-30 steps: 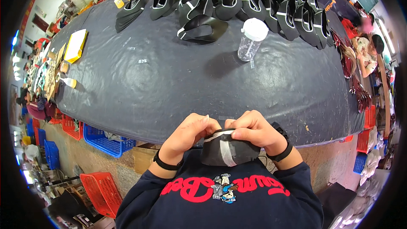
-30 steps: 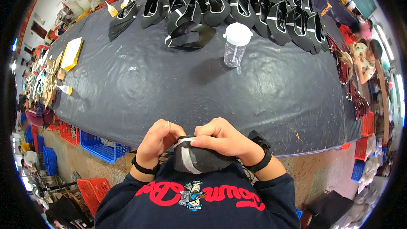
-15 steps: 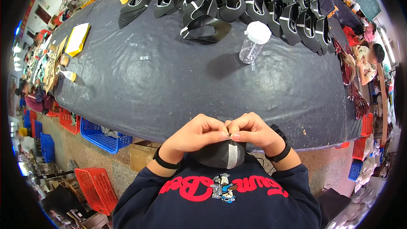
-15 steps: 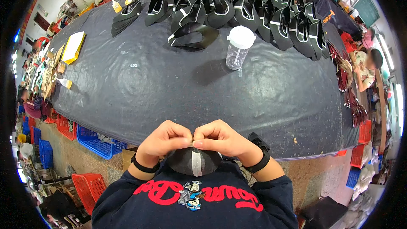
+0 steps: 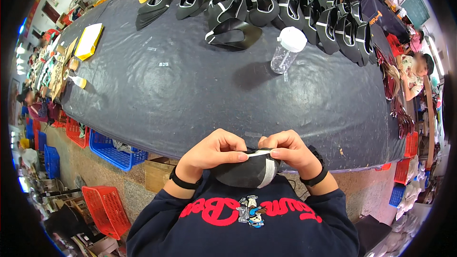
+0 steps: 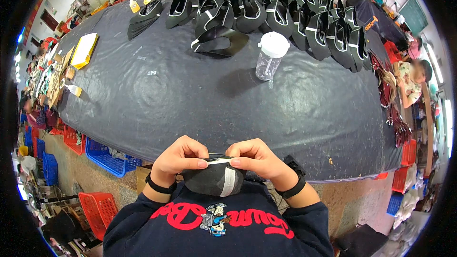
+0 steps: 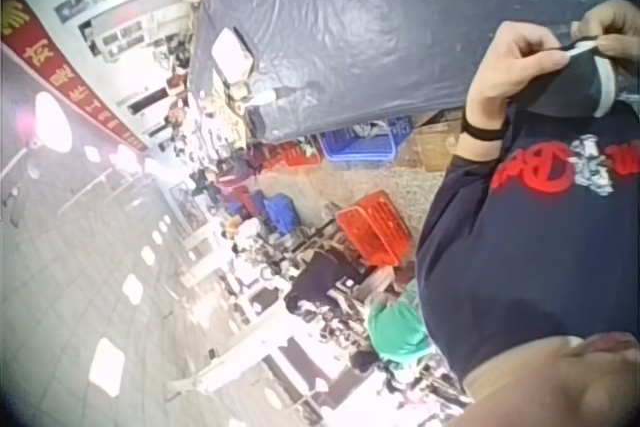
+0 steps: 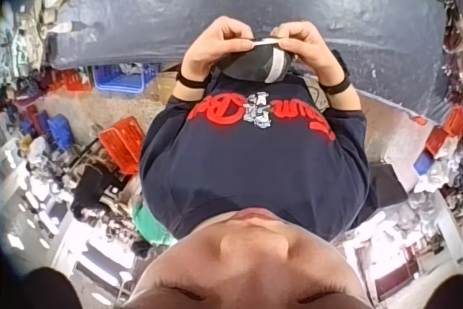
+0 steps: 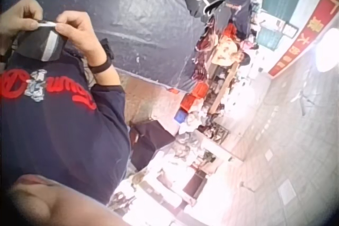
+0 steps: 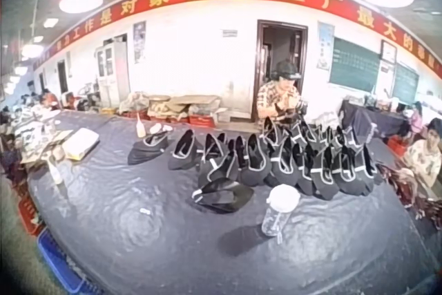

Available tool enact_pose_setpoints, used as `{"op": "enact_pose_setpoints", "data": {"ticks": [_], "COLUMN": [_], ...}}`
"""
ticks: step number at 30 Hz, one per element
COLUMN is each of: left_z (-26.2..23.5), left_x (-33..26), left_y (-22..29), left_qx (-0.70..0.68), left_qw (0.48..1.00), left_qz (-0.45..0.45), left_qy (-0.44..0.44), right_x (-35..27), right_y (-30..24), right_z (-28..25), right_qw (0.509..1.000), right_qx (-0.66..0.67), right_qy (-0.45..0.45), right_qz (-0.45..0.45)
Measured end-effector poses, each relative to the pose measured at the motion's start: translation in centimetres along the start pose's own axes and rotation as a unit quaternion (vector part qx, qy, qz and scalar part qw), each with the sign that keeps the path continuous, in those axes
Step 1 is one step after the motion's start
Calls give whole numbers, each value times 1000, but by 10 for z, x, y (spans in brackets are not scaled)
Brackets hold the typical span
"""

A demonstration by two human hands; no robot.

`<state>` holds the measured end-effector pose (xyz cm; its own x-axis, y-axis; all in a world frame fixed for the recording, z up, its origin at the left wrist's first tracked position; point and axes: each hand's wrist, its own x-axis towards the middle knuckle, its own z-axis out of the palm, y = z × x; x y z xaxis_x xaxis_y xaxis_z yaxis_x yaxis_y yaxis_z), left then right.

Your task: Manually assemble and check shoe uppers in a manufacturing setting.

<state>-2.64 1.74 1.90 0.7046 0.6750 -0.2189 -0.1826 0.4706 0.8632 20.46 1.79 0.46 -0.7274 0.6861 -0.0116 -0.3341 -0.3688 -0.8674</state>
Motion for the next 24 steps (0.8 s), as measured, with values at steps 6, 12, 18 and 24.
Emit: {"op": "enact_pose_setpoints", "data": {"ticks": [6,12,18,24], "left_z": [0,-17,-15,1], "left_x": [-4,-13,6,8], "left_y": [-9,-13,-6,1], "left_qx": [-9,-54,29,63], "left_qw": [998,990,996,992], "left_qz": [59,128,11,45], "left_qy": [12,37,-89,-99], "right_x": [0,-6,1,12], "right_y": [2,5,-3,-5], "right_z": [1,-17,-6,-13], "right_qw": [999,998,993,984], "right_qx": [-8,4,-104,-85], "right_qy": [23,-46,-57,-158], "right_qz": [-23,34,-2,8]}}
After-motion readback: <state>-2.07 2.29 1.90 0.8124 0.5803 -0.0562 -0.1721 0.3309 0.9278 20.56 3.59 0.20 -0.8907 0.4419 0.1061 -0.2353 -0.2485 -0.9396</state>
